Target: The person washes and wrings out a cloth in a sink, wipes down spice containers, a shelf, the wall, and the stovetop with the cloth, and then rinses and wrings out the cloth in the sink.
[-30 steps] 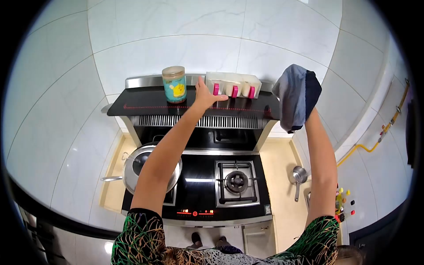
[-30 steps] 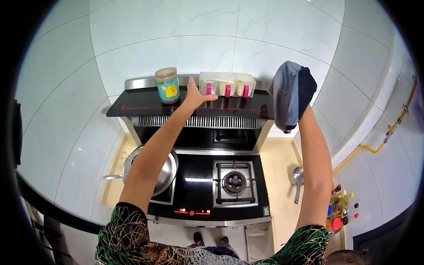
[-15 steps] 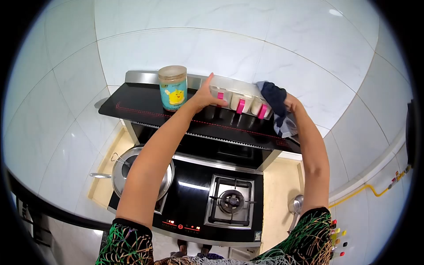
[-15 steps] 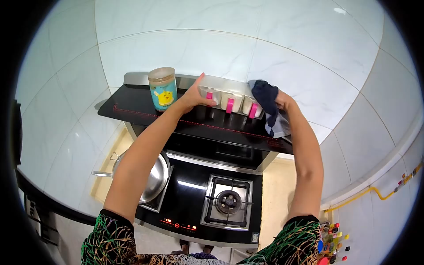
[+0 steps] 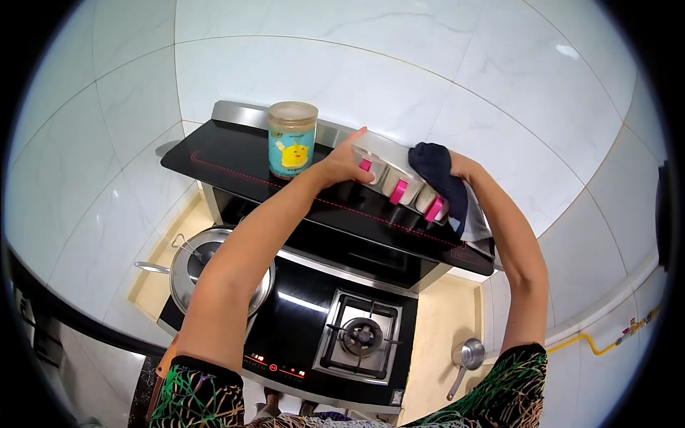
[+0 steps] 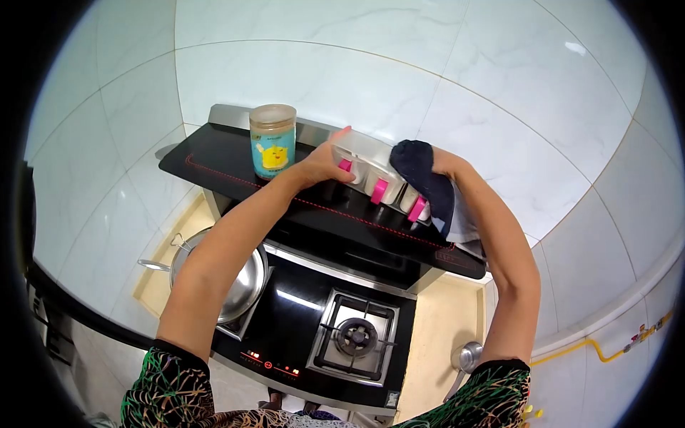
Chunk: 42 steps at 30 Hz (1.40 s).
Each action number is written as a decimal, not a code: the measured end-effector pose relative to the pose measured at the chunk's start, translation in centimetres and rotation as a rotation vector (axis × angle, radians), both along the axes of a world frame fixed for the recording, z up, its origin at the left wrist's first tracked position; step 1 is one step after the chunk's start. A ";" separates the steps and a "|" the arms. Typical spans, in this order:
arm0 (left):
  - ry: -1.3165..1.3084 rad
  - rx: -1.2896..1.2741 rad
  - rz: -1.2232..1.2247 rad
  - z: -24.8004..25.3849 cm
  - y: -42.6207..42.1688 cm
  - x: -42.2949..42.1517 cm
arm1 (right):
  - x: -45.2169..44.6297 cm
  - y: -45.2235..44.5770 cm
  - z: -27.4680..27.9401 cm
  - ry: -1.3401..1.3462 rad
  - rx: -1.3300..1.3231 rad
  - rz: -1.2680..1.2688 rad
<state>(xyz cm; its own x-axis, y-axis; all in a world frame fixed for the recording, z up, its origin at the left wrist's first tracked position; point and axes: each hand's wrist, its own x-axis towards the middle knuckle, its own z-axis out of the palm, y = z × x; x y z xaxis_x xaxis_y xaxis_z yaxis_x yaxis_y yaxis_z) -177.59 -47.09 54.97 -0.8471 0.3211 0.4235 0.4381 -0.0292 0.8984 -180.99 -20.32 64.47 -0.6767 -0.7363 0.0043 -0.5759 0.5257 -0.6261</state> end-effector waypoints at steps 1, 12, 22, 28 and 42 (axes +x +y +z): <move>0.004 -0.016 0.003 0.1 0.1 0.2 | -0.8 -0.7 -0.2 -0.009 0.063 -0.017; 0.104 -0.042 -0.021 -0.2 0.3 -0.2 | -2.7 -9.9 -0.4 0.047 0.160 0.037; 0.311 -0.187 0.096 0.0 0.4 0.5 | -4.0 -5.4 -1.1 -0.061 0.113 -0.196; 0.207 -0.253 0.105 0.2 0.4 0.5 | -2.5 -0.8 -0.4 -0.017 0.238 -0.380; 0.207 -0.316 0.168 -0.2 0.6 -0.1 | 4.1 5.7 -5.4 -0.310 -0.754 -0.835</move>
<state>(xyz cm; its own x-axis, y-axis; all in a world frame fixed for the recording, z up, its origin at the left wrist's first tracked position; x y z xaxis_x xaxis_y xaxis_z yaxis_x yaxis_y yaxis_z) -177.74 -46.49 54.78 -0.8061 0.3267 0.4935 0.5857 0.3212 0.7442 -176.87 -14.65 59.06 -0.9984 0.0571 0.0000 0.0059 0.1033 -0.9946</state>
